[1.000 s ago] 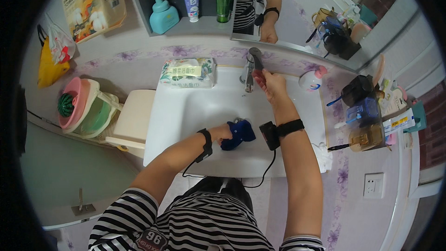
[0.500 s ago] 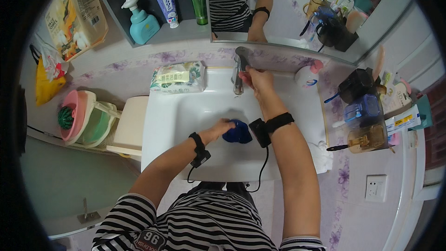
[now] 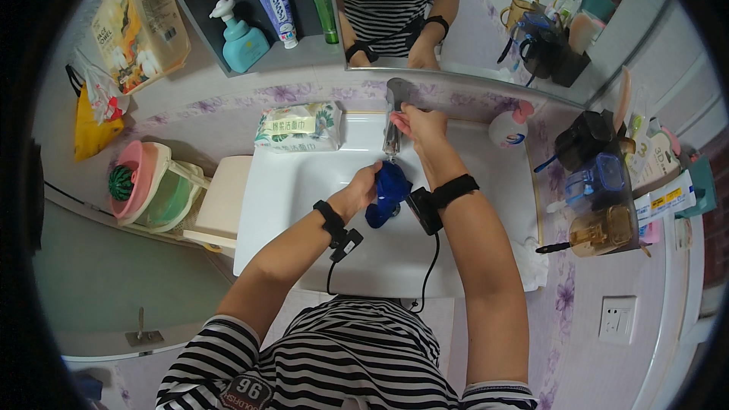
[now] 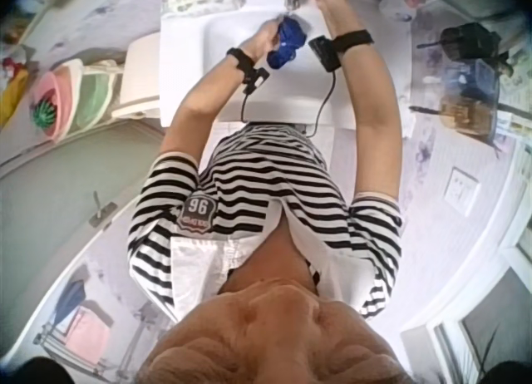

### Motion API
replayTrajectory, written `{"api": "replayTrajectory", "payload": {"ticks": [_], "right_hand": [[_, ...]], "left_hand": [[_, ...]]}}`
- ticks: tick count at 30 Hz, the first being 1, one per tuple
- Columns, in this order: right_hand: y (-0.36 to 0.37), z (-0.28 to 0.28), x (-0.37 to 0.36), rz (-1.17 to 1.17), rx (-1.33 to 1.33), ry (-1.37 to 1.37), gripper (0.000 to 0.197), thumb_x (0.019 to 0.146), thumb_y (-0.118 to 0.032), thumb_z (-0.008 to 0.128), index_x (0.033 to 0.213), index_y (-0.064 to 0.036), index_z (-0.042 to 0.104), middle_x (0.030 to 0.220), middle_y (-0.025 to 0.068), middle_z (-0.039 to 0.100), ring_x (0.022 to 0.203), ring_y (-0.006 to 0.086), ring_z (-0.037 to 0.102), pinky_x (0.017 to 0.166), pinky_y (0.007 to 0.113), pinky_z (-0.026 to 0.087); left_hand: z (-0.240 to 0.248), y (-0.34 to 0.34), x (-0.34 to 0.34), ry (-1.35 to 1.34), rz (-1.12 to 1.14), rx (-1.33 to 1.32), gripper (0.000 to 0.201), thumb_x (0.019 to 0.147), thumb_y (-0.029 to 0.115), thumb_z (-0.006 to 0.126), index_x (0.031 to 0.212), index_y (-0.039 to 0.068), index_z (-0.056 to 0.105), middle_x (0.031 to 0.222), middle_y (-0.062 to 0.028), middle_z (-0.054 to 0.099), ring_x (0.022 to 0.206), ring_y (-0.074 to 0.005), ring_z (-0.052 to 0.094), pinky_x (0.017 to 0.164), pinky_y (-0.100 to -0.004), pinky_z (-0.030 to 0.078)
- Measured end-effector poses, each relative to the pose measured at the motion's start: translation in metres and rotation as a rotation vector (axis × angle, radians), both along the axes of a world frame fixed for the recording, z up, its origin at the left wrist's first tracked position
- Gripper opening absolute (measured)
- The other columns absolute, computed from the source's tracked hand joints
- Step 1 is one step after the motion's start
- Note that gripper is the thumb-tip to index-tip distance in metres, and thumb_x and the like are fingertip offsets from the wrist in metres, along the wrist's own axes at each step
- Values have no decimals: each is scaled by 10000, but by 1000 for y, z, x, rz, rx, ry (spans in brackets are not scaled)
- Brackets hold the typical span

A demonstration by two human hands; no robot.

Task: The person rinses a small blue cloth in a sink, hangs it up, then uses another blue cloth to wipe a mirror, the sink edge, and several containers in the bathroom.

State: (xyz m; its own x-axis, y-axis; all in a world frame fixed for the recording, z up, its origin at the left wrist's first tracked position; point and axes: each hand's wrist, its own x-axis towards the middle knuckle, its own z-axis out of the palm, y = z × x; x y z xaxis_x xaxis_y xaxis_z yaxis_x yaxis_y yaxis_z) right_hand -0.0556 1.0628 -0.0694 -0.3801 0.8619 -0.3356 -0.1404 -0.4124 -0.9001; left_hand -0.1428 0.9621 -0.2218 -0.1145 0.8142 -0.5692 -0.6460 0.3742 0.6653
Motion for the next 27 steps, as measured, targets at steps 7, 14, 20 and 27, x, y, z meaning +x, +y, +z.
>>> {"api": "replayTrajectory", "payload": {"ticks": [7,14,20,27], "right_hand": [[5,-2,1,3,-17,3,166,840,-56,576,932,81,558,867,174,641,738,196,656,606,199,546],[5,-11,9,38,-32,112,207,860,-91,545,963,89,547,947,192,620,823,224,638,690,276,546],[-31,-127,57,130,-23,-466,311,837,-254,559,1086,-70,533,984,65,566,846,173,522,691,285,429],[-71,-160,46,212,-180,-314,319,779,-229,613,1036,-51,545,911,14,574,790,140,520,681,293,418]], "left_hand": [[11,8,10,-92,-54,-30,293,892,241,447,1055,4,500,953,-163,605,838,-291,622,754,-430,519],[35,10,15,79,102,80,381,716,21,584,1061,41,427,852,-143,552,662,-262,595,561,-415,540],[37,7,6,-4,60,51,216,685,-6,525,893,51,516,834,-77,565,745,-228,569,749,-376,483],[42,3,20,-168,92,188,175,661,-33,490,792,83,485,797,-32,452,660,-181,448,723,-311,415]]}}
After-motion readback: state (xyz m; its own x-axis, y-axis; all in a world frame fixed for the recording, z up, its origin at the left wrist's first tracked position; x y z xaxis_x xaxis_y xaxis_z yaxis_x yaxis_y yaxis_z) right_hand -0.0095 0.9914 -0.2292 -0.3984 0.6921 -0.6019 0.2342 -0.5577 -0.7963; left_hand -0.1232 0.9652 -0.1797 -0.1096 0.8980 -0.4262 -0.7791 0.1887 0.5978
